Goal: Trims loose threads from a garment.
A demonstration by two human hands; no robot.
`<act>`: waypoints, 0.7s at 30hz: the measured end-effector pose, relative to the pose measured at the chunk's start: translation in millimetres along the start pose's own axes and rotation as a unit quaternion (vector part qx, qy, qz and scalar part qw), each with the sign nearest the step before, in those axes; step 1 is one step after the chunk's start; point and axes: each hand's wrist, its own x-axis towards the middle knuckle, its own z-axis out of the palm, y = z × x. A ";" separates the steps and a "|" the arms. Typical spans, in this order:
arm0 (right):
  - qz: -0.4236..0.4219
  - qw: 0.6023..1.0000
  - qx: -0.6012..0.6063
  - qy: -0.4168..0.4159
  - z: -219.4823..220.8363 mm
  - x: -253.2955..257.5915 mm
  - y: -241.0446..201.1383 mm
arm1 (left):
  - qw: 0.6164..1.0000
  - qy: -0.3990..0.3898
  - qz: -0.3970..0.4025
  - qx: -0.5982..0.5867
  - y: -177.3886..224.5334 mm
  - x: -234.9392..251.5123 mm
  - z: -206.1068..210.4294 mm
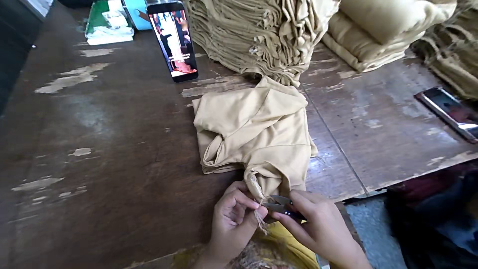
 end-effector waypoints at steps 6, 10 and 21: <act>-0.029 0.999 -0.025 0.010 8.8 4.8 -6.7 | 1.000 -0.005 0.009 0.028 -0.8 -0.6 0.8; -0.009 0.993 0.103 0.057 1.5 11.1 -10.9 | 0.997 0.068 -0.026 0.011 0.2 2.9 2.9; -0.022 0.948 0.290 0.129 23.4 43.8 -20.5 | 0.994 0.096 -0.042 -0.026 1.8 5.4 5.6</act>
